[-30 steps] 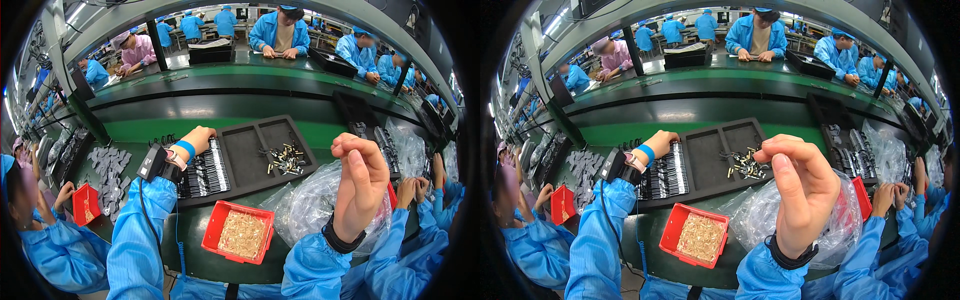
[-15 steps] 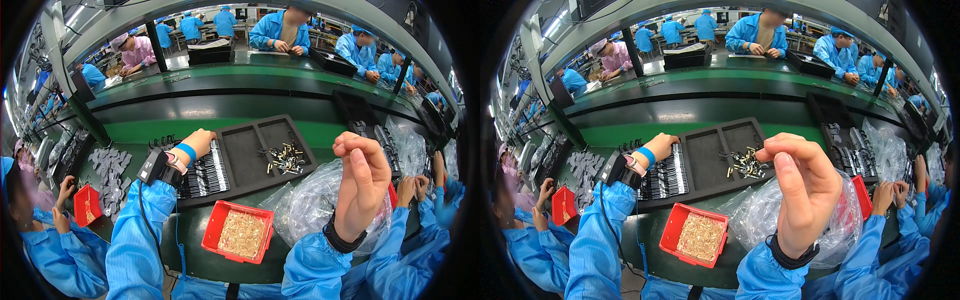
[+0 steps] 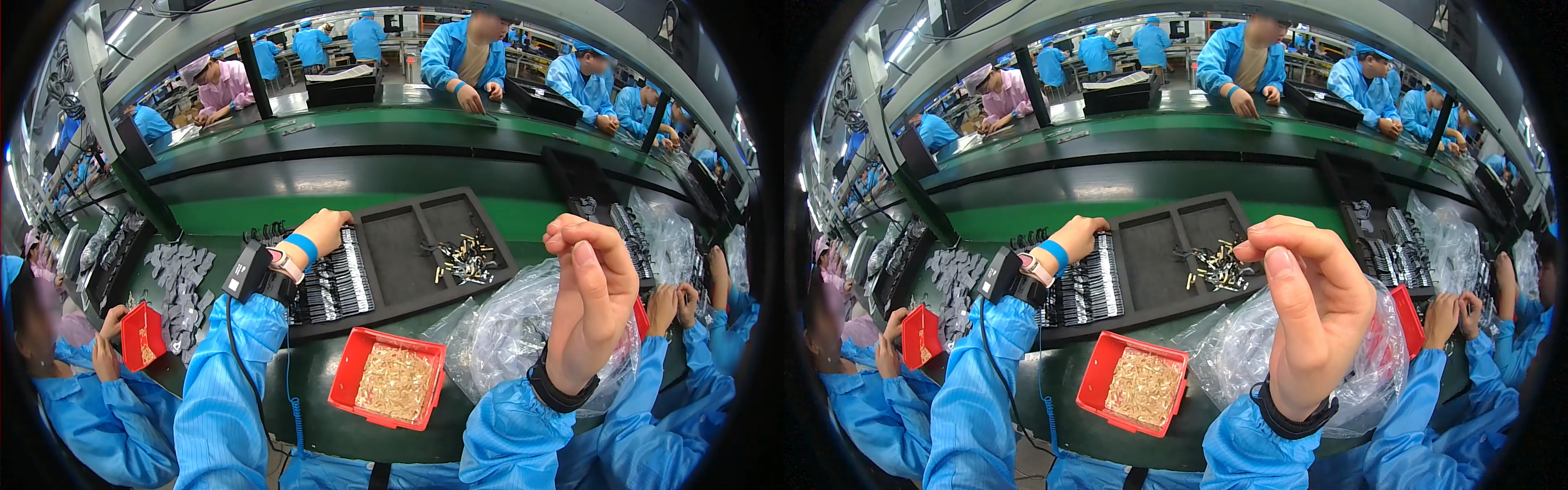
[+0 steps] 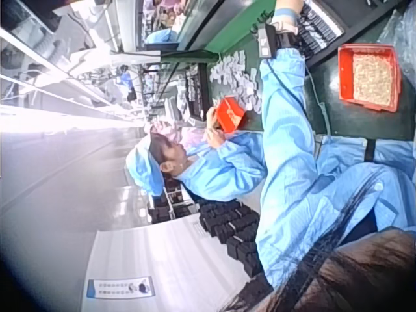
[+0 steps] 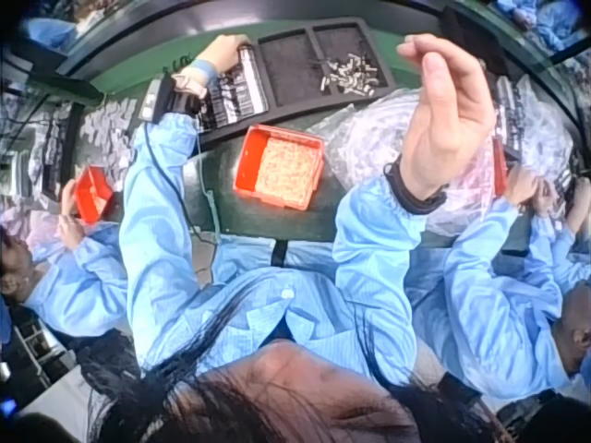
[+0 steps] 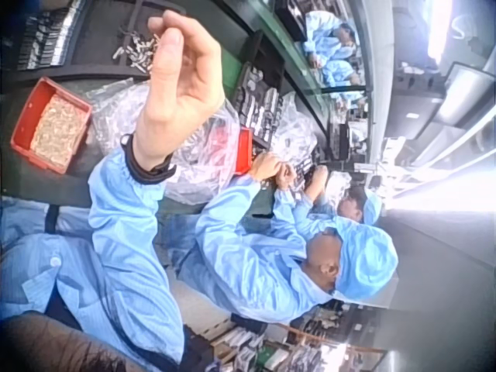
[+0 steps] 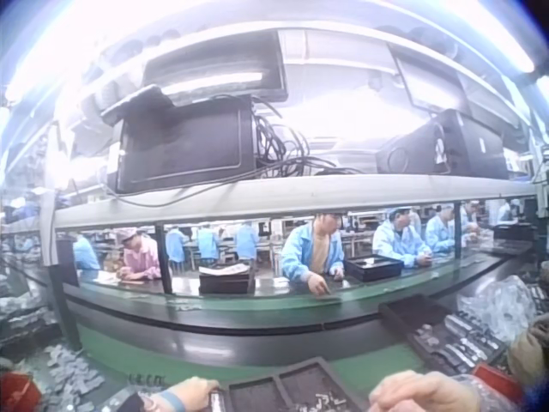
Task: The recorder is assembling small plastic and wire components at a manufacturing workstation.
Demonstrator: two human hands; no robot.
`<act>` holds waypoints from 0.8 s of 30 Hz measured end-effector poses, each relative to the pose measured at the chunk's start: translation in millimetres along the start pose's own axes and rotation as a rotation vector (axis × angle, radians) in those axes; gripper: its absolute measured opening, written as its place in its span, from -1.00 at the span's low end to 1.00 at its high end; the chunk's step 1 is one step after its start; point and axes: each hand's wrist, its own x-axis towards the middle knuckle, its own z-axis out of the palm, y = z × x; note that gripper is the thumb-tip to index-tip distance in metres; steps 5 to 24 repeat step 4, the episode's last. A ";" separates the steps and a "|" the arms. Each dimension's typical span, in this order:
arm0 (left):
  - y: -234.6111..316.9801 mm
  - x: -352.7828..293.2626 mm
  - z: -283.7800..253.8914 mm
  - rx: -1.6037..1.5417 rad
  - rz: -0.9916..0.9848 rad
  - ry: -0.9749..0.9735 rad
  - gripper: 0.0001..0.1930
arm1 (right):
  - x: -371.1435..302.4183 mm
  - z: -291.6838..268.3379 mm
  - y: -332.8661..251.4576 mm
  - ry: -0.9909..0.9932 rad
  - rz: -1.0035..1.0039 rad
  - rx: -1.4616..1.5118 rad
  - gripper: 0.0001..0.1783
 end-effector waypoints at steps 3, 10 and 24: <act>-6.5 4.0 6.3 -0.013 0.000 0.004 -0.64 | -0.5 -1.3 0.7 0.001 -0.001 -0.009 -0.82; -9.4 3.3 5.4 -0.024 -0.008 0.008 -0.63 | -0.4 -1.0 0.5 -0.001 0.000 -0.004 -0.82; -9.4 3.3 5.4 -0.024 -0.008 0.008 -0.63 | -0.4 -1.0 0.5 -0.001 0.000 -0.004 -0.82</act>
